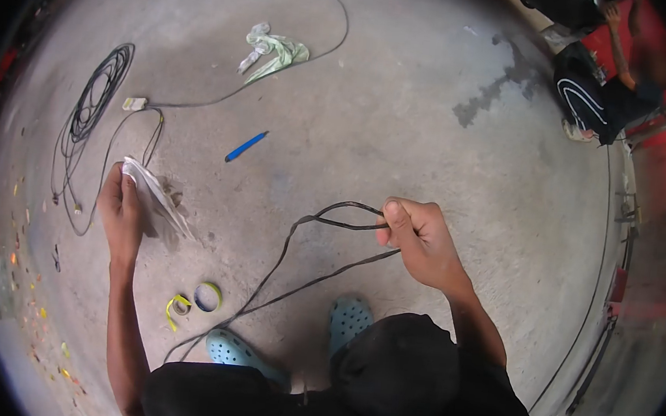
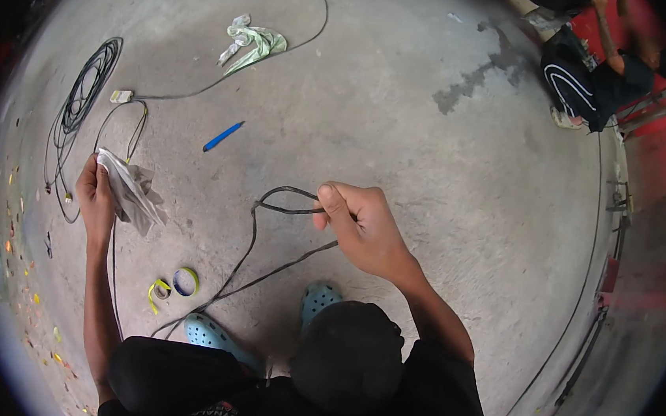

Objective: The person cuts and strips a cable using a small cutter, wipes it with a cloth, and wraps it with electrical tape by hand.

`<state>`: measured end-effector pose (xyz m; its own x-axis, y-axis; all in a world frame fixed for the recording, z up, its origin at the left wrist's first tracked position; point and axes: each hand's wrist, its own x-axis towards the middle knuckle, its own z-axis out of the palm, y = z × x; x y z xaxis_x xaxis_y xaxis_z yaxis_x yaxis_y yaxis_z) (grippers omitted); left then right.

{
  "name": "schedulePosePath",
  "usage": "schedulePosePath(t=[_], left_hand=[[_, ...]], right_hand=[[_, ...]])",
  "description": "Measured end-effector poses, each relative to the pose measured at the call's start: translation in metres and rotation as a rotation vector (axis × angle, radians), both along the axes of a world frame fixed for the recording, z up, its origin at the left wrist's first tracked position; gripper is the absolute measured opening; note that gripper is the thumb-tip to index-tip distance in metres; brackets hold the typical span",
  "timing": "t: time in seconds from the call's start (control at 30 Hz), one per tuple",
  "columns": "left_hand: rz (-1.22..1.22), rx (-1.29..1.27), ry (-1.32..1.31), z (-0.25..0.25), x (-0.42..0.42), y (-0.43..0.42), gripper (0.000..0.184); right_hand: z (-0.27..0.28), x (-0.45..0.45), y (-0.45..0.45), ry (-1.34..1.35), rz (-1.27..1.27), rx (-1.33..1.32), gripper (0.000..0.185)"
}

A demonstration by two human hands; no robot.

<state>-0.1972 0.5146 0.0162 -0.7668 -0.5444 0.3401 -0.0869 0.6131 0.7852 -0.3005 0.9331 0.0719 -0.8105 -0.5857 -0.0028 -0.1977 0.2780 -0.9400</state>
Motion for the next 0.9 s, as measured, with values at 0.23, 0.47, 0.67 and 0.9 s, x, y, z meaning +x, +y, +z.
schedulePosePath(t=[0.23, 0.47, 0.67, 0.9], left_hand=[[-0.013, -0.683, -0.343, 0.015, 0.007, -0.006, 0.016], [-0.635, 0.113, 0.02, 0.098, -0.018, 0.139, 0.009], [-0.757, 0.488, -0.192, 0.067, -0.014, 0.164, 0.013], [-0.854, 0.636, -0.242, 0.064, -0.005, 0.159, 0.009]], right_hand=[[0.002, 0.005, -0.012, -0.006, 0.016, -0.073, 0.046], [0.01, 0.015, -0.051, -0.084, 0.167, -0.031, 0.041], [-0.002, 0.026, -0.056, -0.251, 0.132, -0.199, 0.039], [0.001, 0.029, -0.061, -0.259, 0.147, -0.222, 0.032]])
